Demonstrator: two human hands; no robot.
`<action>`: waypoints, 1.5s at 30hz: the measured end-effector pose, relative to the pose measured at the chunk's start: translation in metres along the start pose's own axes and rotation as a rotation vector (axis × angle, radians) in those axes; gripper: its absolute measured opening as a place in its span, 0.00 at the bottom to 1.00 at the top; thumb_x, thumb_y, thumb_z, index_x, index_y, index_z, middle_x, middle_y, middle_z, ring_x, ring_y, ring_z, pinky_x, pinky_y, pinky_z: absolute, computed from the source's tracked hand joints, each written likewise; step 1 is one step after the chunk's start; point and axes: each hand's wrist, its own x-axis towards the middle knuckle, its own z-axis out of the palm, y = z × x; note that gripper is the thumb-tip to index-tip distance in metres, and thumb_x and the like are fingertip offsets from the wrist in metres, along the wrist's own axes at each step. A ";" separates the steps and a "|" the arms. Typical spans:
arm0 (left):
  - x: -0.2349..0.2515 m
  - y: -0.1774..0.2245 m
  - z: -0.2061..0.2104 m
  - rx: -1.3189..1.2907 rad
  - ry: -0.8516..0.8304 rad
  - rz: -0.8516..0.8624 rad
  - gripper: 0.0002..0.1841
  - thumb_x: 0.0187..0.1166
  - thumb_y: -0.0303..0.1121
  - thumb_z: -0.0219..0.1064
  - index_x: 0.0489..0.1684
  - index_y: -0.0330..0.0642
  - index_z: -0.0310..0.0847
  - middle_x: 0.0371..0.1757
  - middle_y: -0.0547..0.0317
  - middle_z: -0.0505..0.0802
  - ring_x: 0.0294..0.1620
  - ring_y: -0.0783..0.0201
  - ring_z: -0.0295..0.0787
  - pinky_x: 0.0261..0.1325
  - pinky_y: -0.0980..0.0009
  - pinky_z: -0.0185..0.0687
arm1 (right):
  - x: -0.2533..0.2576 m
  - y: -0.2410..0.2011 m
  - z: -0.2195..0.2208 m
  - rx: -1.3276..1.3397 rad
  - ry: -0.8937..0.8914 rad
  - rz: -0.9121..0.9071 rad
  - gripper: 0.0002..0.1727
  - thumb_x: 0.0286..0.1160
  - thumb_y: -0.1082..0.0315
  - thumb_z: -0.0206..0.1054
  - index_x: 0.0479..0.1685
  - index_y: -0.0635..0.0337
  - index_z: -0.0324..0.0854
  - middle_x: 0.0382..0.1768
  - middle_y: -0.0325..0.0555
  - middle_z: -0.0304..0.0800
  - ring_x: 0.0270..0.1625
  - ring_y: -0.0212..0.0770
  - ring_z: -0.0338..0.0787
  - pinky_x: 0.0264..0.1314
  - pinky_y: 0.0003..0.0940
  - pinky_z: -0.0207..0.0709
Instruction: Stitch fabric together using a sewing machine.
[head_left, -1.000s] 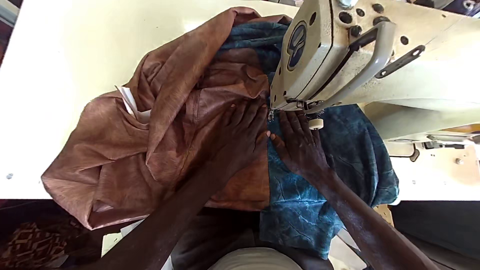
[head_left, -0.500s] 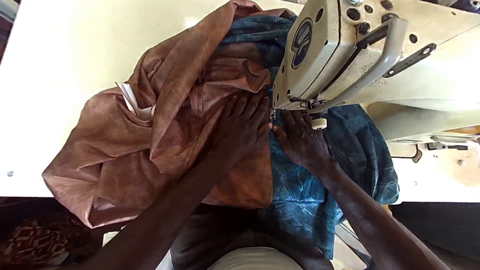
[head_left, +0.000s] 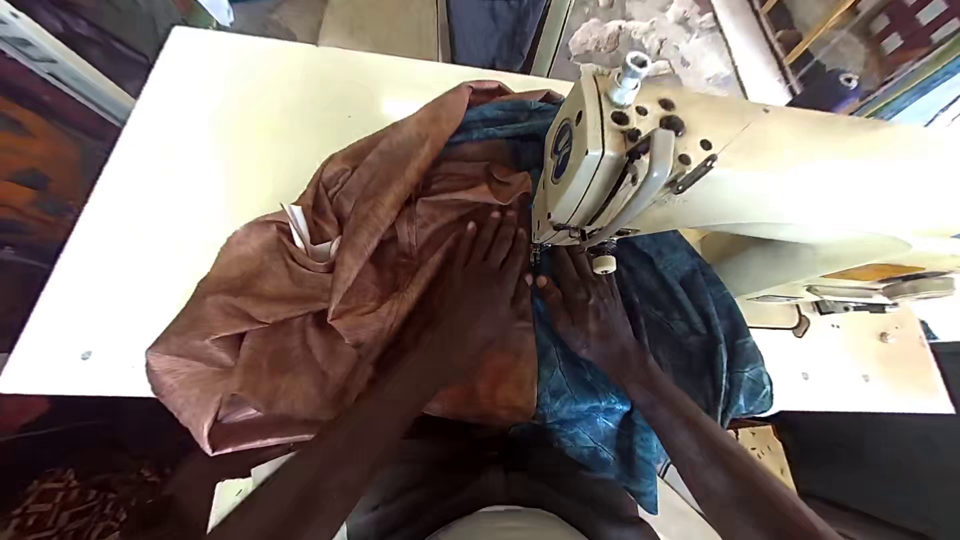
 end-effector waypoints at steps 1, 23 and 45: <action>-0.008 0.008 0.000 -0.028 -0.027 -0.031 0.32 0.91 0.48 0.39 0.93 0.43 0.56 0.96 0.49 0.56 0.97 0.49 0.40 0.95 0.42 0.33 | -0.008 -0.007 -0.001 0.019 -0.011 0.010 0.39 0.92 0.40 0.38 0.90 0.59 0.63 0.87 0.55 0.67 0.92 0.54 0.60 0.96 0.59 0.40; -0.021 -0.003 0.016 -0.044 -0.053 -0.035 0.36 0.89 0.62 0.36 0.95 0.59 0.55 0.97 0.62 0.54 0.98 0.52 0.37 0.95 0.43 0.31 | -0.020 0.003 0.005 -0.124 -0.138 0.030 0.41 0.90 0.38 0.33 0.96 0.53 0.51 0.96 0.46 0.49 0.98 0.50 0.43 0.96 0.61 0.33; 0.011 -0.021 0.022 -0.038 0.019 -0.005 0.34 0.89 0.60 0.39 0.89 0.56 0.65 0.94 0.56 0.62 0.97 0.48 0.44 0.94 0.41 0.32 | 0.012 0.015 0.005 -0.156 -0.164 0.044 0.41 0.89 0.36 0.33 0.86 0.55 0.68 0.83 0.55 0.74 0.89 0.58 0.65 0.95 0.63 0.37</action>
